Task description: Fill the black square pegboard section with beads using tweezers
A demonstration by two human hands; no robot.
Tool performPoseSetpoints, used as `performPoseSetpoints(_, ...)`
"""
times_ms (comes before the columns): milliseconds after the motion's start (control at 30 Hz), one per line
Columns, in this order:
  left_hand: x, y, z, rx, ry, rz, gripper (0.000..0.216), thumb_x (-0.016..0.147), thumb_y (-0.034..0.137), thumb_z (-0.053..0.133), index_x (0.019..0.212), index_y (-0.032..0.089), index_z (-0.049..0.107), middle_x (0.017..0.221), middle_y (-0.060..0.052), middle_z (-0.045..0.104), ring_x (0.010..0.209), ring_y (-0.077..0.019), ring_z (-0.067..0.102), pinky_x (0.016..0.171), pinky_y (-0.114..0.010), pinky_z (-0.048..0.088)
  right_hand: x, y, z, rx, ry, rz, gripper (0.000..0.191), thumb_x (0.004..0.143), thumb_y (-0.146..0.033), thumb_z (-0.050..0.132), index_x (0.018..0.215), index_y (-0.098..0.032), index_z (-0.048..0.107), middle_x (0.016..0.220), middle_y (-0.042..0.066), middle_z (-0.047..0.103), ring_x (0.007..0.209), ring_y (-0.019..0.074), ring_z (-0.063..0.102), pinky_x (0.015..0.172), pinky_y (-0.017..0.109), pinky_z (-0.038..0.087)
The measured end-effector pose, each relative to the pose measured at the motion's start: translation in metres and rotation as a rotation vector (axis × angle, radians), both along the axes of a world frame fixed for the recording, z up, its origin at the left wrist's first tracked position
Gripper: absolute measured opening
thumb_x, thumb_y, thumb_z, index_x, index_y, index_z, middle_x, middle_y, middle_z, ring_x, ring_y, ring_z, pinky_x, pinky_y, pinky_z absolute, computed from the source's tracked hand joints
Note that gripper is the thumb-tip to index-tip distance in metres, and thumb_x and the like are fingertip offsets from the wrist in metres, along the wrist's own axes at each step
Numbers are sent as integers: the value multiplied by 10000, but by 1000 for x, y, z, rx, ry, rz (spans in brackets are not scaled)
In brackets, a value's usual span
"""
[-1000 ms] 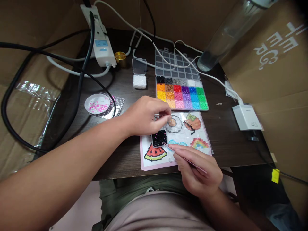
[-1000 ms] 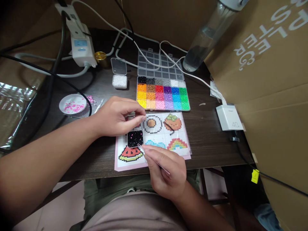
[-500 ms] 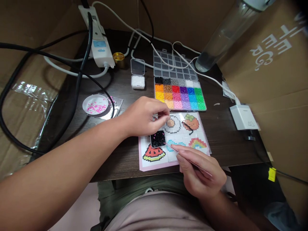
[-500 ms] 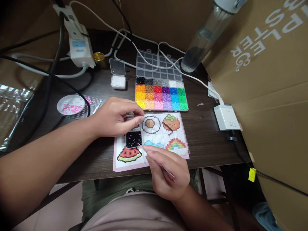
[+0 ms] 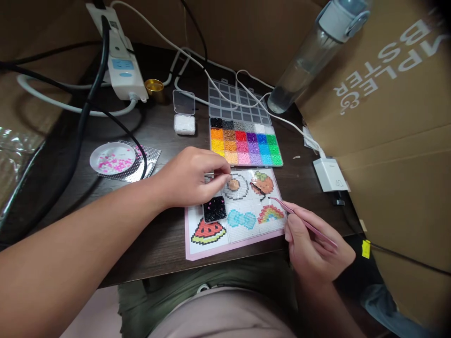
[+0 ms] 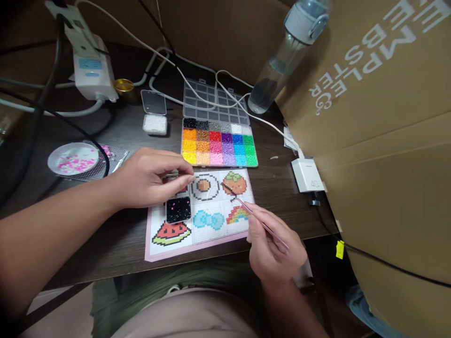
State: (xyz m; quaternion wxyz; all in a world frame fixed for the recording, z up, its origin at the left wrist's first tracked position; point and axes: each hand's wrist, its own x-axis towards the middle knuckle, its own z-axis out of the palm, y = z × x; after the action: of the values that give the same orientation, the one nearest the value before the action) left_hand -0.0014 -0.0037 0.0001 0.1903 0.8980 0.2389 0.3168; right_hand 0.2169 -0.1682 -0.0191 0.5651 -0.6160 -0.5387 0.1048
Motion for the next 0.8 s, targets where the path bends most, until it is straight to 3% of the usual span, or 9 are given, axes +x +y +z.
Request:
performPoseSetpoints(167,0,1,0,5,13,5,157,854,205,573,771,173,702,658,29,684,555,-67,561,553,-198,388,4,-1,-12,1,53,-84,150,830,-140,727,959,-197,779,986,92,789,581,145,677,443,268,520)
performPoseSetpoints(300,-1,1,1,-25,40,2,175,870,229,561,776,181,701,677,26,687,581,-77,577,568,-200,397,9,3,-13,-63,156,-166,143,851,-211,724,976,-171,779,973,116,788,513,123,639,426,265,517)
performPoseSetpoints(367,-3,1,1,-48,47,8,190,890,251,546,793,186,696,695,22,688,593,-83,579,566,-206,397,13,7,-15,-15,152,-183,151,836,-216,743,974,-170,783,952,112,791,567,147,679,457,268,547)
performPoseSetpoints(533,-7,3,-1,-93,60,10,181,910,260,537,842,202,695,753,7,694,649,-104,602,606,-225,421,20,14,-22,9,152,-131,185,843,-202,726,1019,-187,783,916,100,795,631,189,724,446,266,565)
performPoseSetpoints(800,-7,3,-2,-123,44,7,191,935,269,516,859,213,682,737,11,679,623,-103,601,578,-226,418,19,17,-16,-9,147,-118,186,852,-232,710,1012,-184,791,881,99,795,475,121,627,400,230,514)
